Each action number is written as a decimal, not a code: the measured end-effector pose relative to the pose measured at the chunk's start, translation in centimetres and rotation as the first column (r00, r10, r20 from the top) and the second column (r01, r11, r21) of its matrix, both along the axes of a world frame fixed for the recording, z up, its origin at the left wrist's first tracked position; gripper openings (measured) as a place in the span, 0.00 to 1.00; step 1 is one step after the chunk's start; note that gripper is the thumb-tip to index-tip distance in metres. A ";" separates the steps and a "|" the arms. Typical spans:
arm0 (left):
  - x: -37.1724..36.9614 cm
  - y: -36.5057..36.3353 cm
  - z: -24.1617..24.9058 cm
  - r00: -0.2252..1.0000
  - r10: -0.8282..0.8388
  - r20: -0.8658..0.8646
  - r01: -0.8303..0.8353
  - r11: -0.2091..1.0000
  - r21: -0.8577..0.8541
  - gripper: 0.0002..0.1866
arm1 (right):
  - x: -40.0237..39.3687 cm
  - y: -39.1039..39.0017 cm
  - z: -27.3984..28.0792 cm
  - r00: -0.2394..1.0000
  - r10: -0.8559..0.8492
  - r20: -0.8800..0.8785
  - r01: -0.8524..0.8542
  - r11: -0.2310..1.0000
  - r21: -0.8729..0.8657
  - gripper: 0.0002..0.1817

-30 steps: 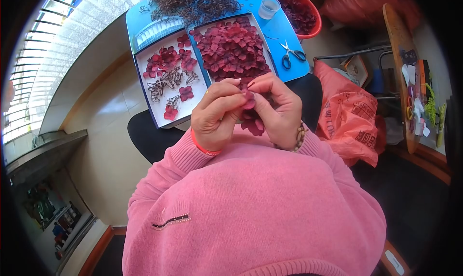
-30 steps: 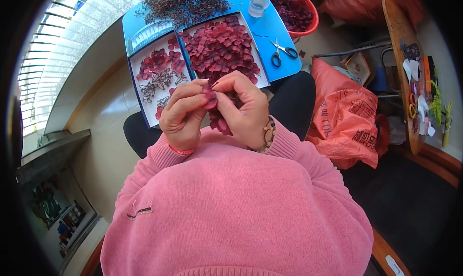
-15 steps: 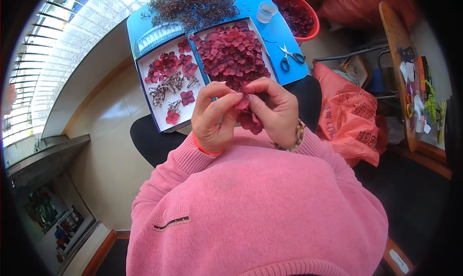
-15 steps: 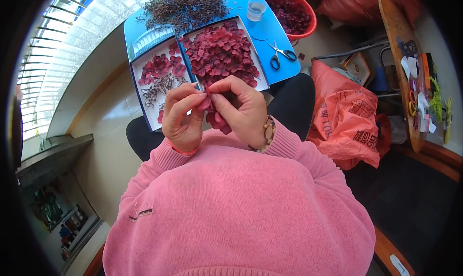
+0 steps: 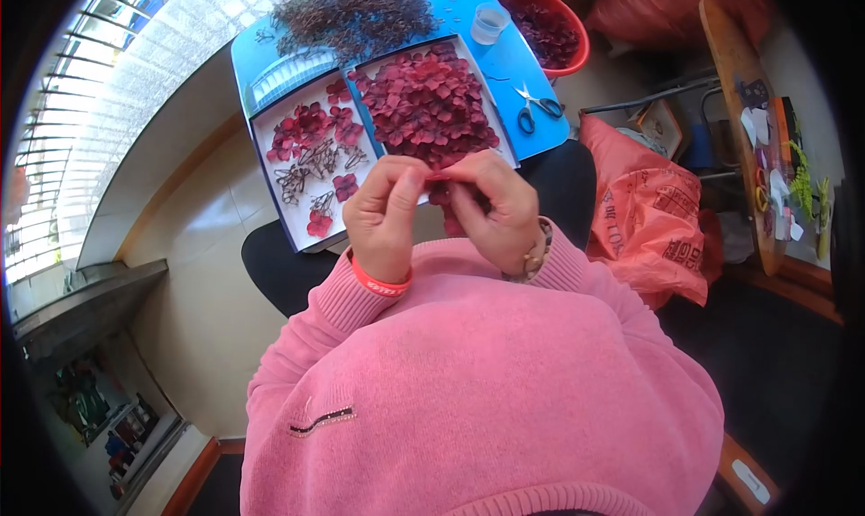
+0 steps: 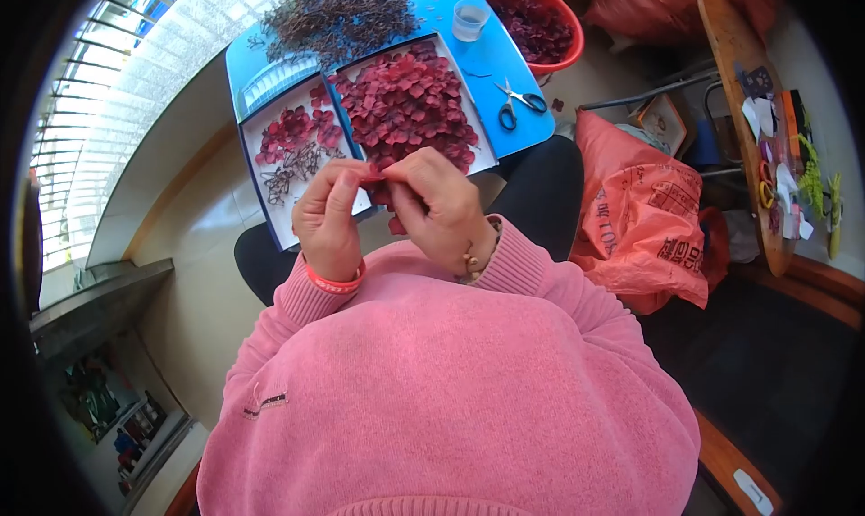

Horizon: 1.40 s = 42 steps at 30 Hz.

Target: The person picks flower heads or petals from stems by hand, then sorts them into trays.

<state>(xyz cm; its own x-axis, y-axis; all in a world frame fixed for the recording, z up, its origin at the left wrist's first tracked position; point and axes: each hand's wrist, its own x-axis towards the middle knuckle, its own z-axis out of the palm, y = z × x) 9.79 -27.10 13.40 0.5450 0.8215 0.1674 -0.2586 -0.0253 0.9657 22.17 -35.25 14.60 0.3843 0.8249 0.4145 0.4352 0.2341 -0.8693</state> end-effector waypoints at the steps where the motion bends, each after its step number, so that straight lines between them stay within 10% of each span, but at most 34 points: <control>1: -0.1 0.1 -0.1 0.999 0.003 -0.034 -0.005 0.999 -0.045 0.06 | 0.1 0.0 -0.6 0.998 0.000 0.064 0.001 1.000 -0.017 0.12; 13: 0.3 1.1 -3.6 0.975 -0.113 -0.189 -0.033 0.773 -0.633 0.10 | 0.4 1.0 -5.4 0.909 0.040 0.415 0.012 0.992 -0.123 0.07; 19: 0.6 0.5 -5.6 0.964 -0.015 -0.267 -0.078 0.940 -0.333 0.06 | 0.3 1.6 -6.2 0.934 -0.014 0.356 0.046 0.996 -0.082 0.11; 22: 0.9 -0.1 -5.1 0.956 0.059 -0.288 -0.107 0.982 -0.157 0.05 | -1.0 1.4 -2.8 0.927 -0.210 -0.310 0.037 0.875 -0.482 0.13; 42: -0.3 3.1 -8.8 0.923 -0.320 -0.213 0.193 0.865 -0.464 0.08 | -0.4 1.3 -3.5 0.988 0.002 -0.157 -0.070 0.901 -0.428 0.21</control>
<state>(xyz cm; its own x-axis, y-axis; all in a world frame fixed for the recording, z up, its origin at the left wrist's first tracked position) 9.45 -24.04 4.62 0.7171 0.6009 -0.3532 0.0773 0.4350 0.8971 21.74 -33.96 11.11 0.3802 0.9238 -0.0446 0.2912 -0.1653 -0.9423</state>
